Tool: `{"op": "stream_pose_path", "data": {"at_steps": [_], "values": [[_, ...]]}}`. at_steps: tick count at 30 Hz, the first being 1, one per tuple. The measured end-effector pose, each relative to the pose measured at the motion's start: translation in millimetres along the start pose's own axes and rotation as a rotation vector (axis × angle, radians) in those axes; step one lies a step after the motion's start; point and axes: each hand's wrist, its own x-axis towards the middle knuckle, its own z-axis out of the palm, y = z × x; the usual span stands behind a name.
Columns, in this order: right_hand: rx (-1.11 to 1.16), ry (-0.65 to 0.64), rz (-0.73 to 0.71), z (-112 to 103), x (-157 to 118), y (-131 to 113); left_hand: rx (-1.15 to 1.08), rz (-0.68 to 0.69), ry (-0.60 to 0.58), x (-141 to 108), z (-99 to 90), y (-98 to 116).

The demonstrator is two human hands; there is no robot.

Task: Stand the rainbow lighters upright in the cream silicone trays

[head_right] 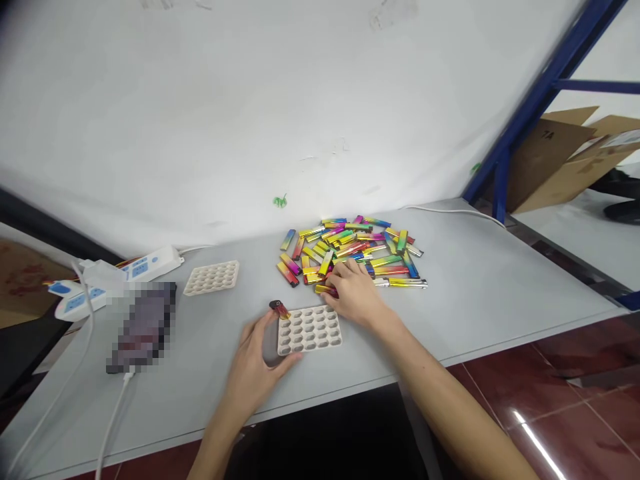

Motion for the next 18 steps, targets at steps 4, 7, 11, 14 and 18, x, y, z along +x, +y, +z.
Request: {"op": "stream_pose_path", "data": {"at_steps": [4, 7, 11, 14, 18], "values": [[0.234, -0.003, 0.022, -3.6, 0.2, -4.6, 0.011, 0.021, -0.003, 0.3, -0.4, 0.8], [0.555, 0.027, 0.108, -5.9, 0.3, -10.7, 0.026, 0.029, 0.001, 1.2, -0.4, 0.3], [0.798, 0.127, 0.210, -4.9, 1.9, -14.2, 0.030, 0.032, 0.009, 1.7, -0.3, -0.9], [0.958, 0.108, 0.293, -2.4, 3.9, -11.7, 0.032, 0.035, 0.012, 1.1, -0.8, -1.1], [1.366, 0.118, 0.457, -0.4, 5.8, -7.7, 0.039, 0.035, -0.001, 0.4, -1.4, -0.8]]}}
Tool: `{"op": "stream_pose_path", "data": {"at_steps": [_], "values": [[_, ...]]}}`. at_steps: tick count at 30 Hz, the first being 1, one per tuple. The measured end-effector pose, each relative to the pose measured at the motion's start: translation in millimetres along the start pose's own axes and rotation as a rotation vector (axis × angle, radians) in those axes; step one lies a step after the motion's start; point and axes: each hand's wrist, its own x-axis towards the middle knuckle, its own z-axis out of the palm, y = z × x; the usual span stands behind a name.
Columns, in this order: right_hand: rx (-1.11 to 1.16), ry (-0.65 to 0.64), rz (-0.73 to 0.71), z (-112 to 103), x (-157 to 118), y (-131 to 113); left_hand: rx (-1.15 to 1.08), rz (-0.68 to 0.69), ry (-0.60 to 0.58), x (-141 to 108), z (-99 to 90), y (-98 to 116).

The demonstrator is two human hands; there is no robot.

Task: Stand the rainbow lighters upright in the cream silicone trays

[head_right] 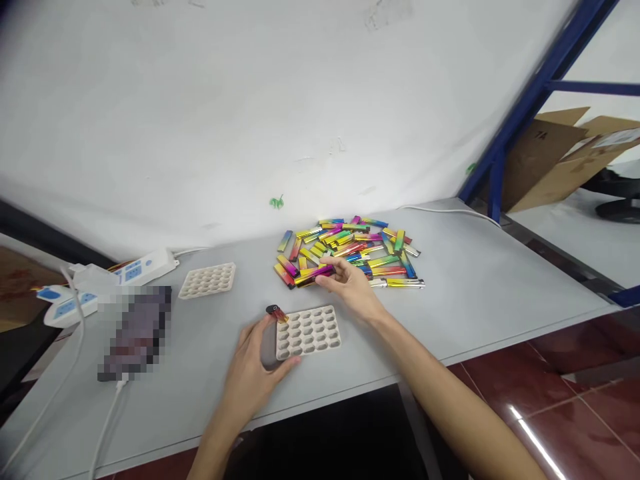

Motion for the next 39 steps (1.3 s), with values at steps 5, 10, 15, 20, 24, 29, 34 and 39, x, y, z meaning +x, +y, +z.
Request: {"op": "stream_pose_path", "data": {"at_steps": [5, 10, 15, 20, 24, 29, 34, 39], "values": [[0.301, -0.076, 0.068, 0.3, -1.4, -4.1, 0.008, 0.014, -0.005, 1.0, 0.7, -0.4], [0.388, -0.106, 0.190, 3.3, -5.1, -9.0, -0.019, 0.008, -0.008, 1.5, -0.3, 0.7], [0.376, -0.109, 0.266, 3.3, -4.3, -5.6, -0.034, 0.016, -0.003, 1.5, -1.3, 2.9], [0.350, -0.038, 0.323, 3.4, -3.4, -7.4, -0.023, 0.032, 0.000, 0.7, -0.2, 2.0], [0.358, 0.017, 0.328, 2.9, -2.7, -10.2, -0.004, 0.035, 0.000, -0.3, 0.2, 0.4], [0.379, 0.020, 0.317, 1.6, -1.4, -4.8, 0.000, 0.039, -0.008, 0.3, 0.3, -0.3], [0.405, -0.011, 0.313, 2.8, -1.6, -2.2, -0.015, 0.028, 0.001, 1.2, 0.3, -0.3], [0.379, -0.023, 0.332, 4.3, -2.9, -6.8, -0.016, 0.045, 0.001, 1.4, 0.3, 1.1]]}}
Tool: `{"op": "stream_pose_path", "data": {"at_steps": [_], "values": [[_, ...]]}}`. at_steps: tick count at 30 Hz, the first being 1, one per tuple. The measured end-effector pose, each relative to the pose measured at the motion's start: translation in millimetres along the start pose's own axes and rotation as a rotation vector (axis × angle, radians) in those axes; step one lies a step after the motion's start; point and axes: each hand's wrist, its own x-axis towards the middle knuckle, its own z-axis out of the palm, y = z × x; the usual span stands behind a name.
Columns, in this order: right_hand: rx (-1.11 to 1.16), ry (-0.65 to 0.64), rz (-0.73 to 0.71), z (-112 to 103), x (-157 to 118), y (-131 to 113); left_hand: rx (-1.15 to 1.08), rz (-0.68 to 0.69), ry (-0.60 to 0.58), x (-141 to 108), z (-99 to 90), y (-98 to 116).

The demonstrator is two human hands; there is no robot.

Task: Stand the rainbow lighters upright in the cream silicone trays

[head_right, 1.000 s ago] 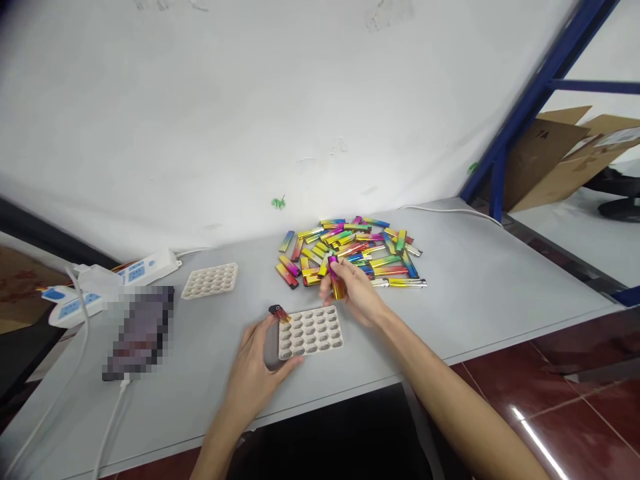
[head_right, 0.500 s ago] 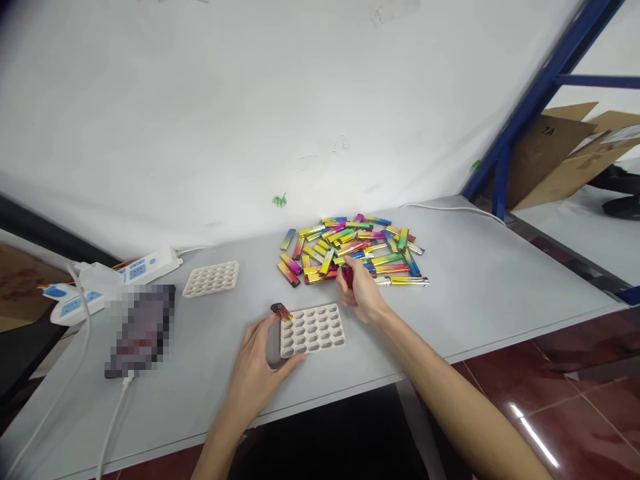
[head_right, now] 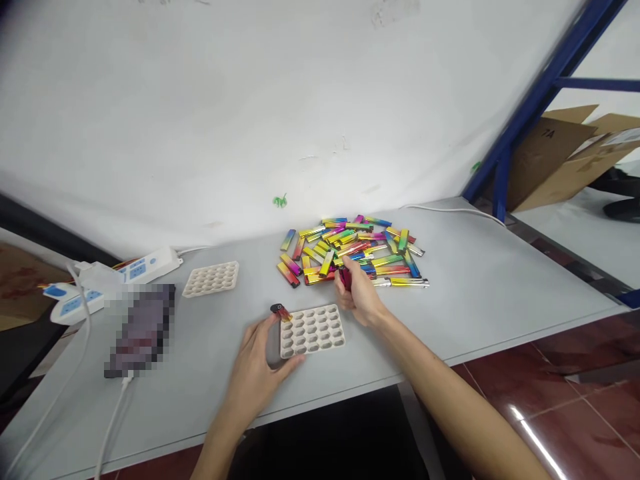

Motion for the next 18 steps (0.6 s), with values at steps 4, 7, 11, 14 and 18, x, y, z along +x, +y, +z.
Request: {"op": "stream_pose_path", "data": {"at_steps": [4, 7, 11, 14, 18], "values": [[-0.011, 0.012, 0.007, 0.2, 0.0, 0.6, 0.012, -0.009, -0.003, 0.0, 0.0, 0.2], [-0.036, 0.011, -0.027, -0.3, 0.9, 3.3, 0.005, -0.006, -0.005, -0.1, -0.9, 0.3], [-0.092, -0.075, -0.137, 0.5, 0.6, 5.5, 0.004, 0.016, -0.024, 1.1, -3.0, 2.2], [-0.193, -0.160, -0.268, 2.1, -2.4, 4.4, 0.019, 0.029, -0.048, 3.1, -4.8, 4.8], [-0.428, -0.303, -0.299, 5.2, -8.8, 4.1, 0.024, 0.044, -0.073, 5.3, -7.0, 6.8]]}}
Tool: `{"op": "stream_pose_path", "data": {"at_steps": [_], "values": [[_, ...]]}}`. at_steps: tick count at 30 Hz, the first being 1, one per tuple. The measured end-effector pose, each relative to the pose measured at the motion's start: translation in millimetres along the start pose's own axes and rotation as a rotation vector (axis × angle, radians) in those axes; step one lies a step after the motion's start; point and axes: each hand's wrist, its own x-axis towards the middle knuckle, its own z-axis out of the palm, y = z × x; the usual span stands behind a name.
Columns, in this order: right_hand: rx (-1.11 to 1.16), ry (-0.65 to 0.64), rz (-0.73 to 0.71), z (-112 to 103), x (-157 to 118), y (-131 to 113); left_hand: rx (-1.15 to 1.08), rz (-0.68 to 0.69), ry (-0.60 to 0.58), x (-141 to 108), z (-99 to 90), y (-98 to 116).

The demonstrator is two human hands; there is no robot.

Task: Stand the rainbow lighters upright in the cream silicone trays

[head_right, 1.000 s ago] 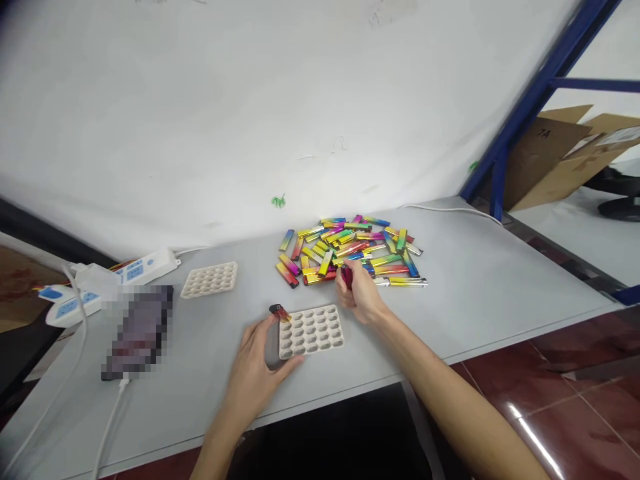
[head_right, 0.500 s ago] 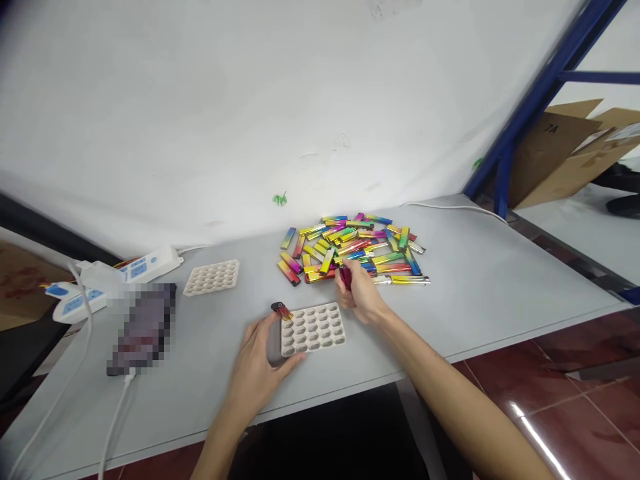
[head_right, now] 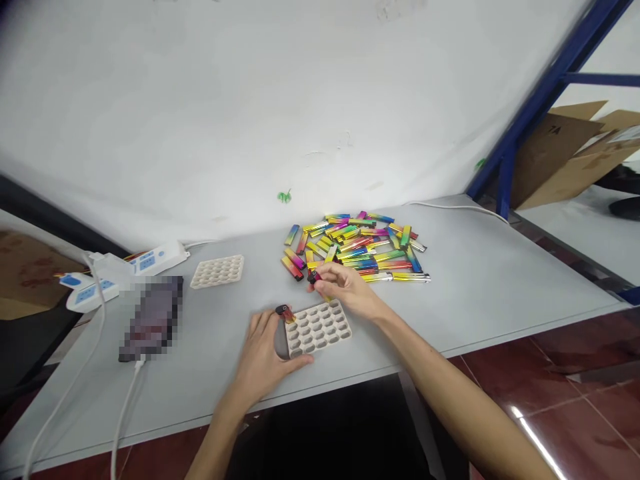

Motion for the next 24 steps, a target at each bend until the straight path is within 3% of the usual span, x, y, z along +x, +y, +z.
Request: {"op": "stream_pose_path", "data": {"at_steps": [7, 14, 24], "values": [[-0.012, -0.106, 0.001, 20.5, 0.4, 6.5, 0.011, 0.026, 0.014, -0.4, 0.6, -2.7], [-0.580, -0.082, -0.137, 25.5, -1.3, 4.0, 0.026, 0.028, 0.015, 0.0, 1.2, -3.6], [-1.120, -0.104, -0.184, 31.5, -5.7, -8.9, 0.005, 0.020, 0.030, -1.0, 1.7, -4.6]]}}
